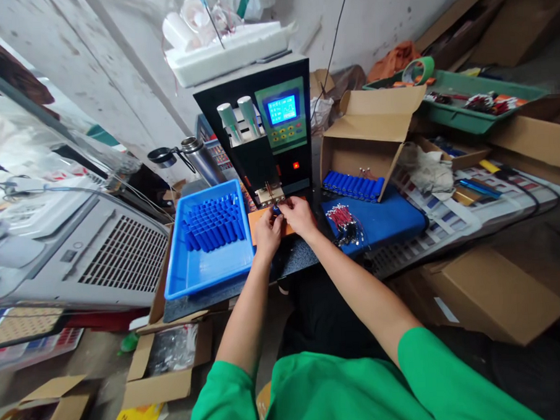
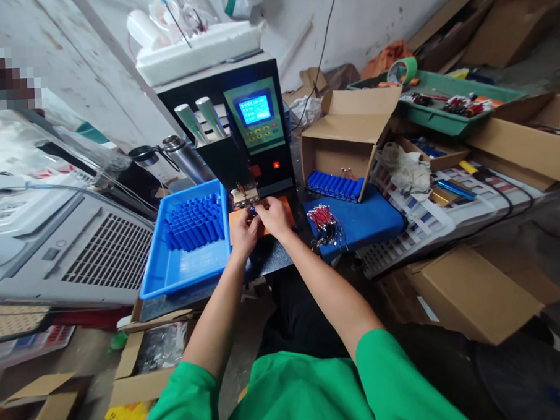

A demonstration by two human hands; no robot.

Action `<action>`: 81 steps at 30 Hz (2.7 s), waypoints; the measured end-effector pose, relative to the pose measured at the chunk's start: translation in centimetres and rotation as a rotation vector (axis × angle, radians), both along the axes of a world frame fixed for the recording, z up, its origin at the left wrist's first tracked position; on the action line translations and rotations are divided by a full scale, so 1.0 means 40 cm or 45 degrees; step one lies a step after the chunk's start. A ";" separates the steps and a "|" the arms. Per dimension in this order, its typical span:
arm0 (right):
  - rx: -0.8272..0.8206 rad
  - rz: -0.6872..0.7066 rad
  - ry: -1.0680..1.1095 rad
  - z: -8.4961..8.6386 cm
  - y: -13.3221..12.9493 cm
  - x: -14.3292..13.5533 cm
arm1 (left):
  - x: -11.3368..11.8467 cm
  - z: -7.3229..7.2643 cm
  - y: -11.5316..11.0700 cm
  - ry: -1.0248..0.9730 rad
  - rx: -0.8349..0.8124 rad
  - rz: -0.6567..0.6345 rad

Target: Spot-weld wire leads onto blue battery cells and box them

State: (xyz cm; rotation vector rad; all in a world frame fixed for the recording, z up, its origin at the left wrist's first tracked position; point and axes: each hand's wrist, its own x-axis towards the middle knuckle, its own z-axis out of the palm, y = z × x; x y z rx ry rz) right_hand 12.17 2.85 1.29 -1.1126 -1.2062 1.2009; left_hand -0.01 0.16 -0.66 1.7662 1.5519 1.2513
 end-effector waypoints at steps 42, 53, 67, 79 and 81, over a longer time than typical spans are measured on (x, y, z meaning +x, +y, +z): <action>0.187 -0.092 -0.480 0.017 -0.066 0.043 | 0.002 -0.002 -0.003 0.051 0.041 0.062; 0.250 -0.118 -0.846 0.045 -0.082 0.035 | -0.007 -0.007 0.003 0.399 0.272 0.082; 0.180 -0.706 -1.444 0.006 -0.021 0.461 | 0.006 0.000 0.003 0.522 0.375 0.120; -0.167 -0.392 -2.038 0.040 0.054 0.468 | 0.000 -0.005 -0.002 0.547 0.441 0.057; -0.178 -0.392 -2.029 0.045 0.061 0.473 | 0.000 -0.007 -0.004 0.540 0.419 0.044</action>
